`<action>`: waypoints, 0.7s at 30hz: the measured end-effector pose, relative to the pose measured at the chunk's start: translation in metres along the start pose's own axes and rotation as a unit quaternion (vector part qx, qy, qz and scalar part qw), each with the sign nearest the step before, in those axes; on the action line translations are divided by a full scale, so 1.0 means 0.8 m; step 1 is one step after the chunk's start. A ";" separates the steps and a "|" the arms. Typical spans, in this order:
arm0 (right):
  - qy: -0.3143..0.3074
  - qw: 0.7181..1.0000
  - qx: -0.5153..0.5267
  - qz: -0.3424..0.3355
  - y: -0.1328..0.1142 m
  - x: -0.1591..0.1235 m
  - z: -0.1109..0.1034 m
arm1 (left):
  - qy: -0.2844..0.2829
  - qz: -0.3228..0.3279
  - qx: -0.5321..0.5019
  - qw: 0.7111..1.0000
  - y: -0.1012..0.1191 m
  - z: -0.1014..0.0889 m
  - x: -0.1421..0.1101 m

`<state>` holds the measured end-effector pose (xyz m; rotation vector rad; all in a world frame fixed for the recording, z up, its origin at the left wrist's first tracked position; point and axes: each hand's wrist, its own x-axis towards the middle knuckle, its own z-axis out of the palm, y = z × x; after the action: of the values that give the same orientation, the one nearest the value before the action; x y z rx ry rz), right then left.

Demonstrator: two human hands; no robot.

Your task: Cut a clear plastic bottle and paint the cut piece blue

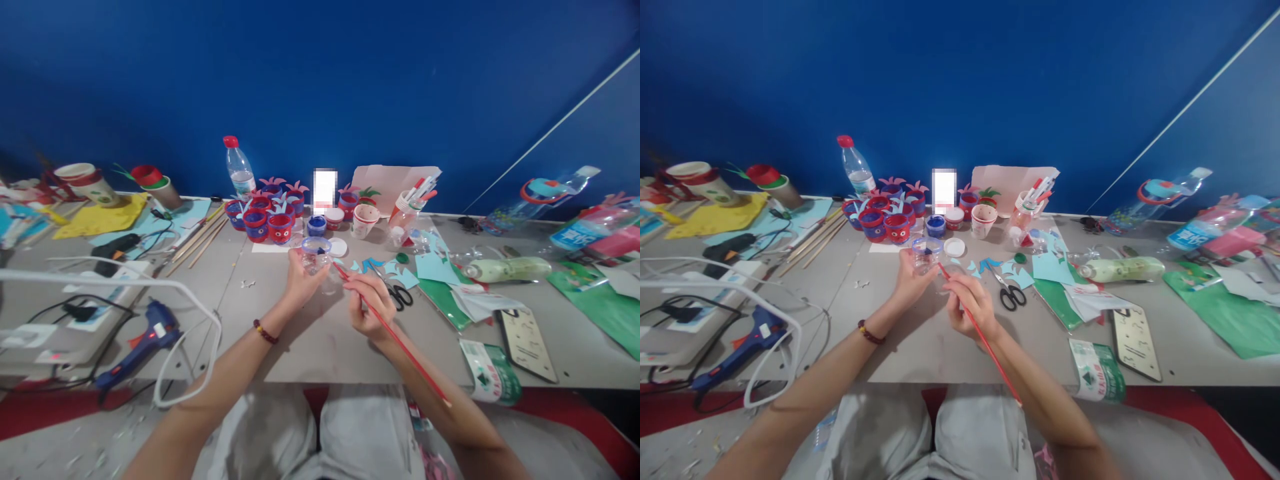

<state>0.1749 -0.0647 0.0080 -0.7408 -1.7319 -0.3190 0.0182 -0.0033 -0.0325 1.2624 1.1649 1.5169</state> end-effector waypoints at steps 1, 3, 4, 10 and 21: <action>0.001 1.000 -0.001 0.001 0.001 0.000 0.000 | 0.000 -0.005 -0.006 1.000 0.001 0.000 0.000; 0.007 1.000 -0.003 0.003 0.005 0.000 0.001 | 0.004 -0.018 -0.021 1.000 0.005 0.001 0.001; 0.010 1.000 -0.004 0.007 0.007 0.000 0.001 | 0.006 -0.022 -0.028 0.999 0.006 0.002 0.002; 0.011 0.998 -0.034 0.042 0.019 -0.003 0.000 | -0.005 -0.008 -0.081 0.997 0.012 0.000 0.010; -0.011 1.000 -0.009 -0.002 0.014 -0.008 0.000 | -0.030 0.010 -0.054 0.998 0.006 0.001 0.004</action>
<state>0.1825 -0.0578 0.0001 -0.7556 -1.7536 -0.3304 0.0180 -0.0010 -0.0267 1.2410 1.0205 1.5249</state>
